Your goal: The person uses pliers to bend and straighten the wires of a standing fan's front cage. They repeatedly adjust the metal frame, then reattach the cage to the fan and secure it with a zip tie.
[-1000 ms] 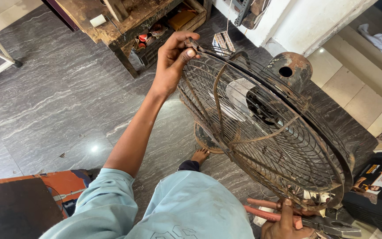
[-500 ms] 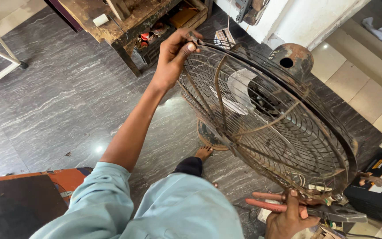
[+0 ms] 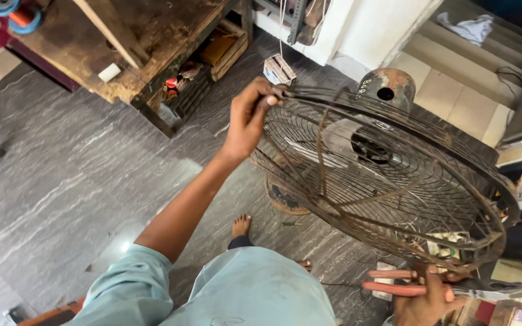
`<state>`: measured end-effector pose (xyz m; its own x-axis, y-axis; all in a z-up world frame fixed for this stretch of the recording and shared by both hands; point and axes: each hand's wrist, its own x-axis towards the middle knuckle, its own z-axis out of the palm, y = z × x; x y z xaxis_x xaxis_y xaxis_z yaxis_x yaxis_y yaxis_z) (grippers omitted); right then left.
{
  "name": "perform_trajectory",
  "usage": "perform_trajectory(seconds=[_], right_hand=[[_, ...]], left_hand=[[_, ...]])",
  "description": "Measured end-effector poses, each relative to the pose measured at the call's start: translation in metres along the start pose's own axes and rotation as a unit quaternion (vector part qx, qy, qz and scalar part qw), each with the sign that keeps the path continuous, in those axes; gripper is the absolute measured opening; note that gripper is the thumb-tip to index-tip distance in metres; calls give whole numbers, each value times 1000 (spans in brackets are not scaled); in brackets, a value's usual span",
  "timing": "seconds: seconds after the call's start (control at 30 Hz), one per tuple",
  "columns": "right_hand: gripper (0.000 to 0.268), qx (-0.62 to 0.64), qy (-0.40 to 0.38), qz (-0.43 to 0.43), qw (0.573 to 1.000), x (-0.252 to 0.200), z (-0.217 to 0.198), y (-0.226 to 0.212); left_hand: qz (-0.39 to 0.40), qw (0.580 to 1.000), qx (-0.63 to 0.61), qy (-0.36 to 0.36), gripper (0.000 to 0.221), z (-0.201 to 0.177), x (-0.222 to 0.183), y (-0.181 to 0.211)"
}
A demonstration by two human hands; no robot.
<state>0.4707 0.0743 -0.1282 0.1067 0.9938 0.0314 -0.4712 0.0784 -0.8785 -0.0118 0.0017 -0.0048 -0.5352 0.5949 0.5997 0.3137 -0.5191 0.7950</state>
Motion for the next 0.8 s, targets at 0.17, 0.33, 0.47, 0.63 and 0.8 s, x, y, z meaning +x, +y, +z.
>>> perform_trajectory(seconds=[0.17,0.33,0.47,0.63,0.8], right_hand=[[42,-2,-22,-63,998,6,-2,-2],[45,-22,-17,-43,999,6,-13,-14],[38,-44,-26,-44,998,16,-7,-11],[38,-38,-34,-57,997,17,-16,1],[49,-71,17,-55,996,28,-19,6]], left_hand=[[5,1000,-15,0,4,-4,7,3],[13,1000,-22,-6,3,-2,7,2],[5,999,-39,-2,2,3,14,3],[3,1000,-30,-7,3,2,14,2],[-20,999,-48,-5,12,3,15,4]])
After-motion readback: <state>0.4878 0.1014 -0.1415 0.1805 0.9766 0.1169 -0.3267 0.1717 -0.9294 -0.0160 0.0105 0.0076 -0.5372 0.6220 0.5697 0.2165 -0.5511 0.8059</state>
